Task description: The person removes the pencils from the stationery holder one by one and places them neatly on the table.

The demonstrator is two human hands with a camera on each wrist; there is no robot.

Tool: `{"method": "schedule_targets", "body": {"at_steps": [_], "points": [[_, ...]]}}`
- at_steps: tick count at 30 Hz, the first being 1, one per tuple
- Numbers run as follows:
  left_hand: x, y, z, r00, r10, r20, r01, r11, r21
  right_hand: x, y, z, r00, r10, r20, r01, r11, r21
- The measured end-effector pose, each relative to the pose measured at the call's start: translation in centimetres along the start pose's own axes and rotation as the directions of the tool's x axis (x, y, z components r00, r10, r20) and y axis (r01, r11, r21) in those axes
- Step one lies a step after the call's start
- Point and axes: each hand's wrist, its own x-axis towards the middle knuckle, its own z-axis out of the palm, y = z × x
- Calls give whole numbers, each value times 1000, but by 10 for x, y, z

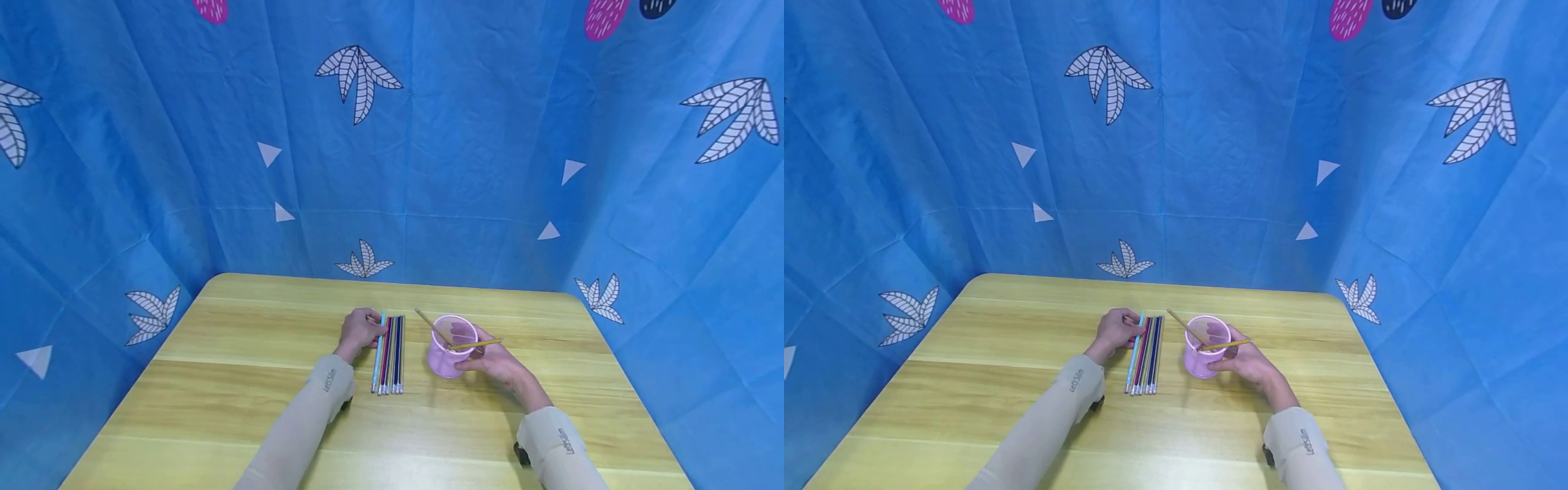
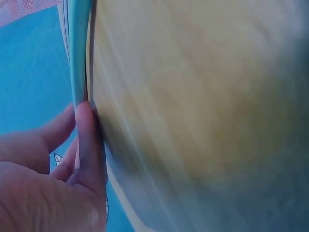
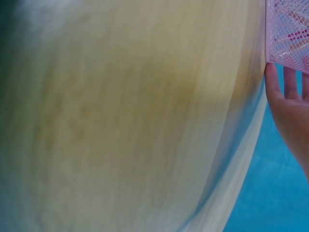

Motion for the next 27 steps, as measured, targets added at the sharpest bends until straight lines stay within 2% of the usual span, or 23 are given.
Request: {"method": "schedule_targets", "body": {"at_steps": [27], "points": [[-2,2,2,1000,-1,14,1,1000,28,0,0,0,1000,1,3,-1,1000,-9]]}}
